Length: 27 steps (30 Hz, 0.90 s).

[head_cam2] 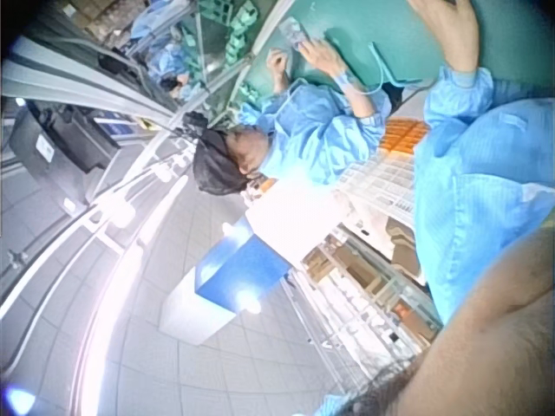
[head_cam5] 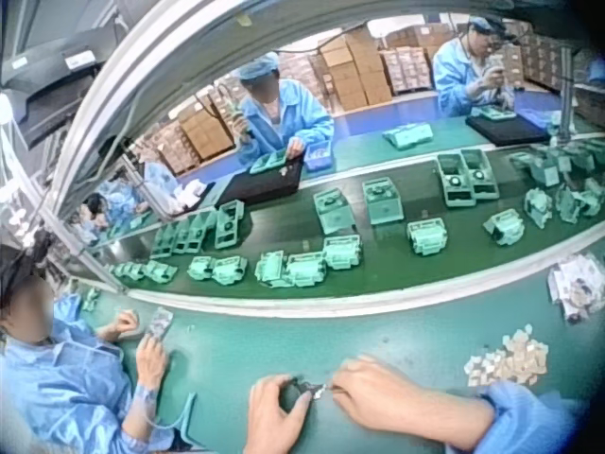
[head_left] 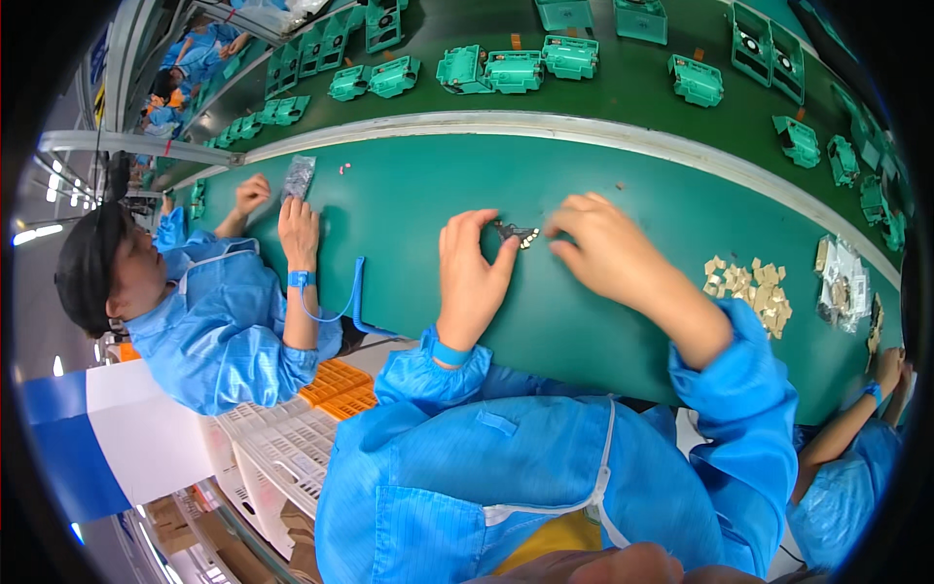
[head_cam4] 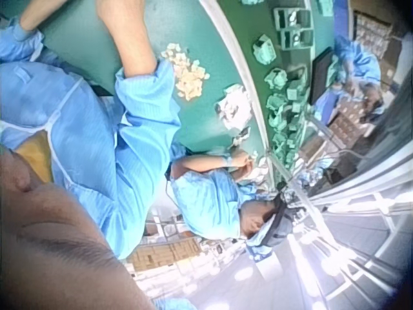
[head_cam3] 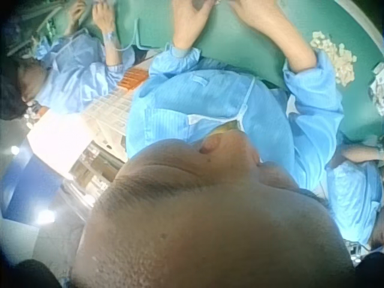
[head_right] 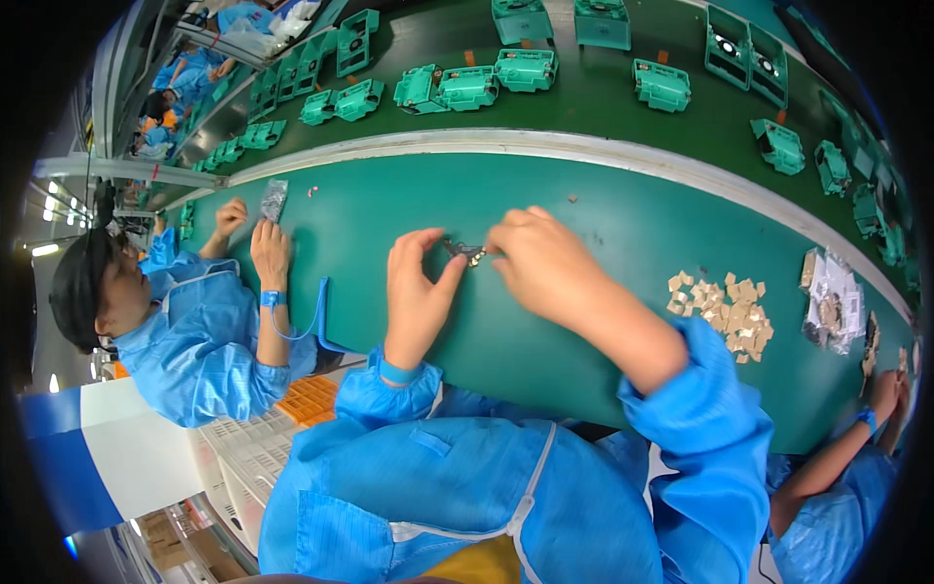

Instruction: The person assembles small electronic components and circuit boards into a green plastic housing by hand.

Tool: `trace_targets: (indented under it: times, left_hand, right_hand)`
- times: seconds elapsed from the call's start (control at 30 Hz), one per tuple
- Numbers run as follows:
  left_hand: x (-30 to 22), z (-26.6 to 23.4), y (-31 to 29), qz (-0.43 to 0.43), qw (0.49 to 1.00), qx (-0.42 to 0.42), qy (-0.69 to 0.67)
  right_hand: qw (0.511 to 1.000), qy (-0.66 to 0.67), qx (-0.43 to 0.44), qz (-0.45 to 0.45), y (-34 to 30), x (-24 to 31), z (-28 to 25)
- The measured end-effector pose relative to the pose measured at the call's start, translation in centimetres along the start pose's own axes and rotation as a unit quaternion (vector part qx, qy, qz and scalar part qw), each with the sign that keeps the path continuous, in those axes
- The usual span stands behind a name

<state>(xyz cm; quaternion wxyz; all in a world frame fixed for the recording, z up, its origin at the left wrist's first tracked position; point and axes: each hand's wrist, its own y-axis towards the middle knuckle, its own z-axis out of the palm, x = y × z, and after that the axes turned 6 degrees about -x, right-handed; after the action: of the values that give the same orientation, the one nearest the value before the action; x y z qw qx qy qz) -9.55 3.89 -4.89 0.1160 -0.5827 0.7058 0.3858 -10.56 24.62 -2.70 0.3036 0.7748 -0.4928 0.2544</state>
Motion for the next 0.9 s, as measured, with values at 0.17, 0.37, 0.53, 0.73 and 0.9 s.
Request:
trace_targets:
  times: [0.17,0.37,0.53,0.73,0.9]
  left_hand:
    - [0.8,0.3,-0.7,0.009,0.999,0.042,-0.004]
    - [0.9,0.5,-1.1,0.001,1.0,0.03,-0.008]
    - [-0.4,0.5,-1.2,0.035,0.999,-0.017,0.025]
    - [-8.0,0.4,-1.7,-0.209,0.845,0.209,-0.446]
    - [-10.8,3.3,-1.6,-0.223,0.734,0.327,-0.552]
  right_hand:
    - [0.998,-0.025,-0.034,0.045,1.6,-0.5,5.3]
    - [0.985,0.112,-0.022,0.126,1.5,-0.9,3.9]
    - [0.929,0.275,-0.066,0.237,-1.3,0.7,0.7]
    - [0.909,0.352,-0.183,0.129,-8.4,1.6,-2.8]
    - [0.906,0.322,-0.253,0.102,-13.0,0.7,-4.0]
